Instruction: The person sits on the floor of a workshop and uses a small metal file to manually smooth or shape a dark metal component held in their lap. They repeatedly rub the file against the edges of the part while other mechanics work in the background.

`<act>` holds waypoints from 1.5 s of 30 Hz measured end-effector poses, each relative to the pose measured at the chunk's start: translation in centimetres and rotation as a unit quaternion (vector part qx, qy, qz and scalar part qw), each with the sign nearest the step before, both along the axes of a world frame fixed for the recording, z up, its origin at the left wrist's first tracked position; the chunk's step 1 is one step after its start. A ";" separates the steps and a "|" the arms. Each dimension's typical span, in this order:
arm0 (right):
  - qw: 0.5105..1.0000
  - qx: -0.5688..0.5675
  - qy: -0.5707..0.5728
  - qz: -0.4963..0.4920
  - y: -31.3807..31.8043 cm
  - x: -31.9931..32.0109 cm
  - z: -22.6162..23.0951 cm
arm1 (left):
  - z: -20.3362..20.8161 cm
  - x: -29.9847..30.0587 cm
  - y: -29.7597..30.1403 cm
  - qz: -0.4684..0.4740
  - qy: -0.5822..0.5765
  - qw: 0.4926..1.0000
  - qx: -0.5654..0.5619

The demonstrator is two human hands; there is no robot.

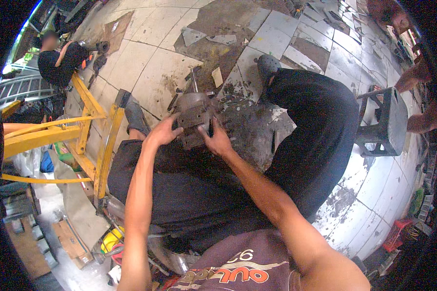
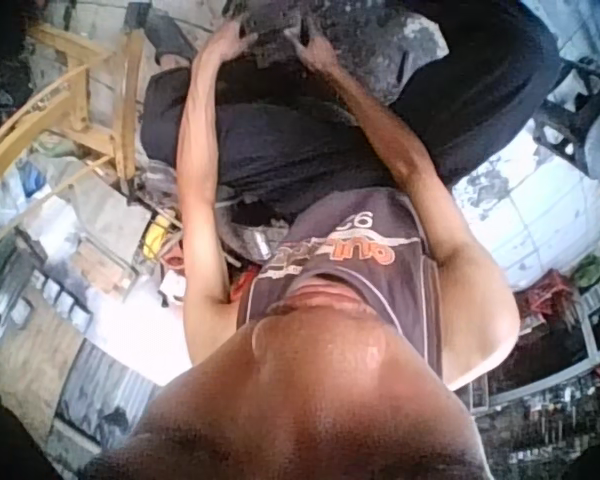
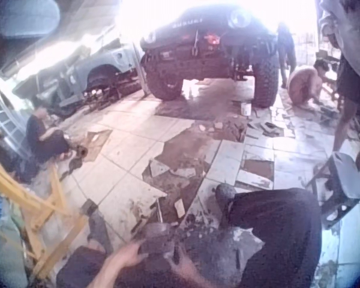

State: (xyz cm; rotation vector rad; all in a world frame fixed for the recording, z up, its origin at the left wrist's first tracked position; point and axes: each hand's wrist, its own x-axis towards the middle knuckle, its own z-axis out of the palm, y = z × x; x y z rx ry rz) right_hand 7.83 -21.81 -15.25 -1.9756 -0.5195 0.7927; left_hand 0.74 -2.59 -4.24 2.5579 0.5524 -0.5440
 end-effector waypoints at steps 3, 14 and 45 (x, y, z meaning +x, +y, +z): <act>0.993 -0.052 0.104 0.003 1.3 2.3 -0.3 | -0.3 0.1 -0.2 0.001 0.005 1.000 -0.017; 0.969 -0.209 0.012 0.133 0.6 3.2 -0.1 | 1.0 0.0 -1.2 0.021 0.008 0.999 -0.030; 0.996 -0.025 0.086 0.004 2.7 6.9 -7.7 | 2.3 1.4 -0.8 0.048 -0.027 0.997 -0.048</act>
